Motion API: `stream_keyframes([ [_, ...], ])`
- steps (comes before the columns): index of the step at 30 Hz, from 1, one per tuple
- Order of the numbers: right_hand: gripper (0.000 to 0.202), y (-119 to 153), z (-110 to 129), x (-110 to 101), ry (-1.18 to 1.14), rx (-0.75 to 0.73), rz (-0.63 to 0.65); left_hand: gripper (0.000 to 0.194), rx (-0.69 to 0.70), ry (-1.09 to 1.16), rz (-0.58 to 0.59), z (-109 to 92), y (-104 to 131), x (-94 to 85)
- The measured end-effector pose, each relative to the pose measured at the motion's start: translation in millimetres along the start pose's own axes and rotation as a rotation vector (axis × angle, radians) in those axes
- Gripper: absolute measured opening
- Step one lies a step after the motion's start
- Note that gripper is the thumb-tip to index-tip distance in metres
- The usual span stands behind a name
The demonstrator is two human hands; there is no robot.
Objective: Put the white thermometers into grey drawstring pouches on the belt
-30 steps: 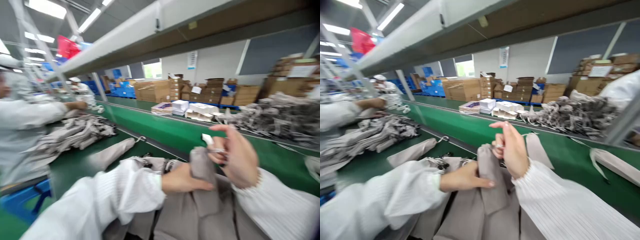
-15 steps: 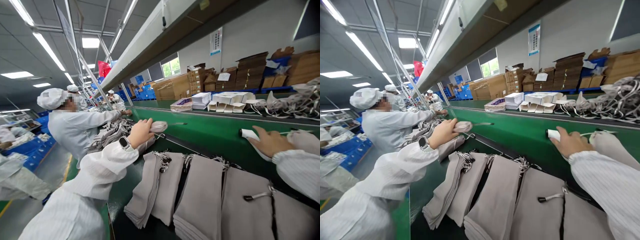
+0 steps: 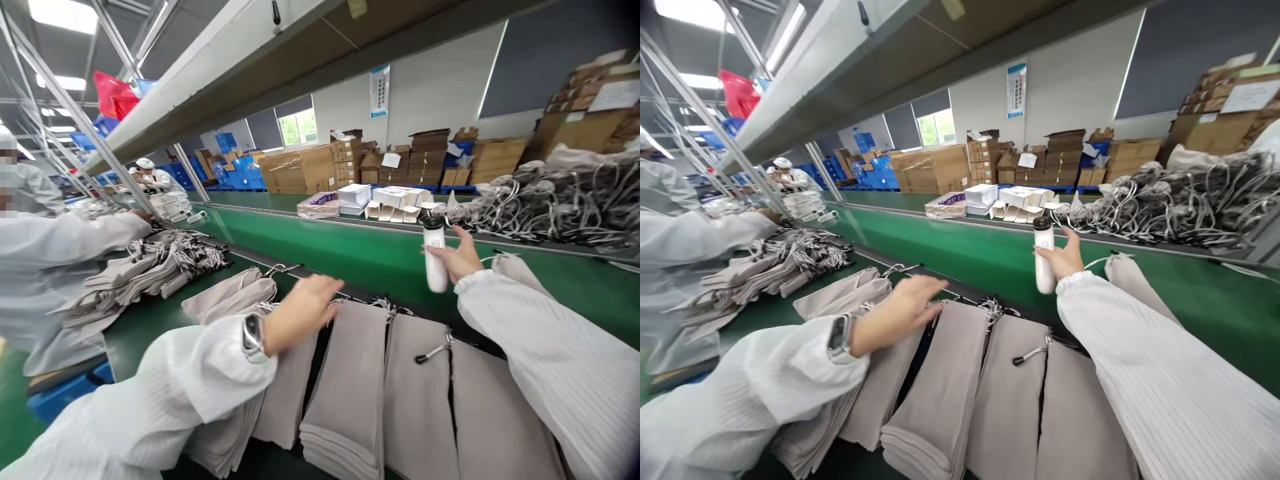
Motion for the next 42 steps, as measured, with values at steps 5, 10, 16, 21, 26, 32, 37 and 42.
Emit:
stream_keyframes([
  [5,0.062,25.6,46.1,22.7,-0.578,-0.116,0.097,0.021,0.214,0.008,-0.093,-40.6,0.7,18.2],
  [10,0.054,53.3,73.6,56.4,-0.626,-0.198,0.201,0.022,0.339,-0.126,-0.237,-41.0,14.7,21.5],
  [16,0.050,81.7,86.2,92.6,-0.616,-0.226,0.326,0.020,0.335,-0.196,-0.251,-44.7,17.4,21.0],
  [21,0.046,80.2,68.9,89.9,-0.594,-0.168,0.230,0.018,0.316,-0.204,-0.169,-46.9,11.9,29.3],
  [26,0.043,84.8,74.9,92.7,-0.667,-0.173,0.241,0.019,0.329,0.160,-0.129,-40.6,8.2,13.0],
  [32,0.023,99.3,89.9,117.1,-0.510,-0.108,0.565,0.010,0.244,0.706,-0.214,-25.8,2.6,-19.1],
  [37,0.042,115.3,85.7,134.6,0.037,-0.135,0.740,0.010,0.164,0.778,-0.284,-22.3,-4.8,-26.7],
  [42,0.051,109.5,86.3,121.9,0.228,-0.234,0.714,0.016,0.056,0.681,-0.215,-12.5,-4.1,-32.3],
])
Point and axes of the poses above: each hand's wrist, its own y-axis away from the middle knuckle, its own x-axis out of the palm, z = x × y, the point moved 6 cm from there along -y, towards the middle knuckle, and after that the axes turned 11 degrees about z, right-handed, at the moved point
